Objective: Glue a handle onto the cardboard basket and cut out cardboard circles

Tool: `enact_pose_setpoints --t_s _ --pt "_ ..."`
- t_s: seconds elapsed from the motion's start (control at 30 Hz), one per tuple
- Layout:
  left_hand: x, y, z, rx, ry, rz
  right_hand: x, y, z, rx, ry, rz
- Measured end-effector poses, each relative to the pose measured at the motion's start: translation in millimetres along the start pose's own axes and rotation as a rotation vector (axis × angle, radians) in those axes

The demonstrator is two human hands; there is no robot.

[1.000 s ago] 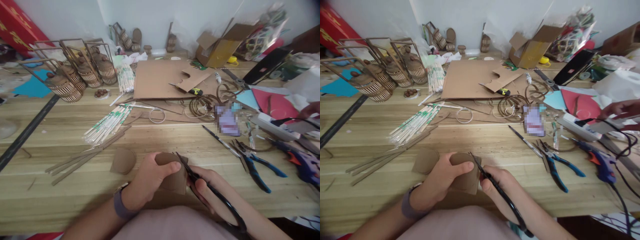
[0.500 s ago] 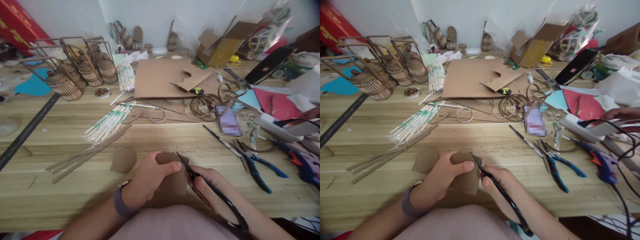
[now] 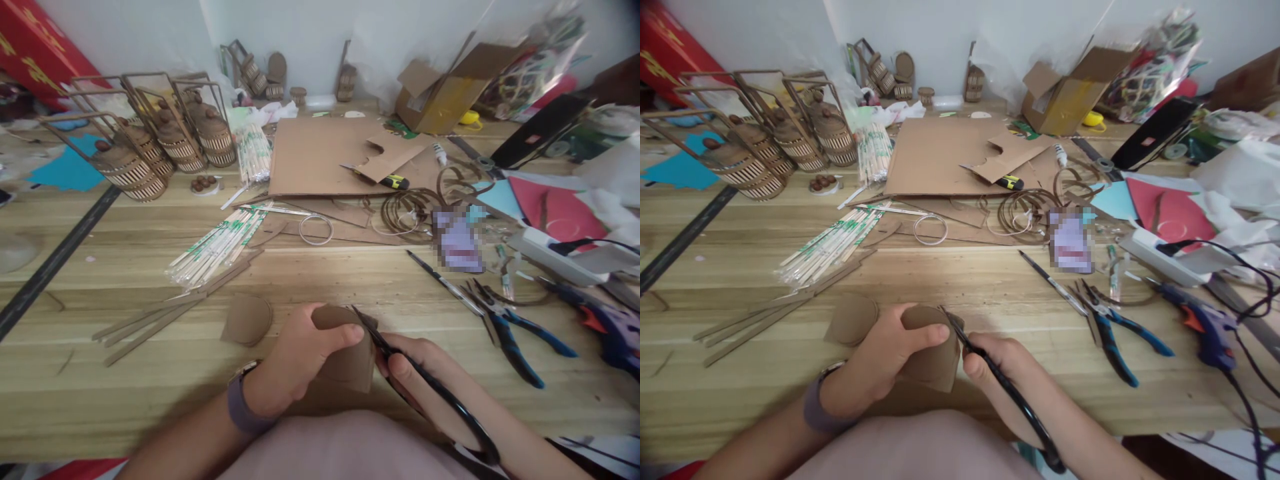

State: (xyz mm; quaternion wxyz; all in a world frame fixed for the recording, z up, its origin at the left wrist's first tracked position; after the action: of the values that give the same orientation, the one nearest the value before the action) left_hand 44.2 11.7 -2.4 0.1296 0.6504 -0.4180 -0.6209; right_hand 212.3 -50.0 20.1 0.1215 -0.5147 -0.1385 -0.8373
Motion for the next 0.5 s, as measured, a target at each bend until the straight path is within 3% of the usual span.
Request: enact_pose_setpoints --t_s 0.27,0.5 --pt "-0.1 2.7 -1.2 0.017 0.010 -0.013 1.4 -1.5 2.1 0.018 -0.019 0.052" --pt "-2.8 3.2 -3.4 0.010 0.034 0.007 -5.4 4.4 -6.3 -0.016 -0.155 -0.020"
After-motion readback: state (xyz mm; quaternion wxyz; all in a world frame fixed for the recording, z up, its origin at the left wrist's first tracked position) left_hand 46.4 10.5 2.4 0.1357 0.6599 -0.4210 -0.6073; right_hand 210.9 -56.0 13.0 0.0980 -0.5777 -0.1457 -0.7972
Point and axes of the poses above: each hand's wrist, its own y-axis away from the middle knuckle, its own z-axis out of the back of the hand, x = y × z, the point moved 2 cm from there along -y, towards the middle knuckle, and after that the axes turned 11 degrees about z, right-handed, at the moved point
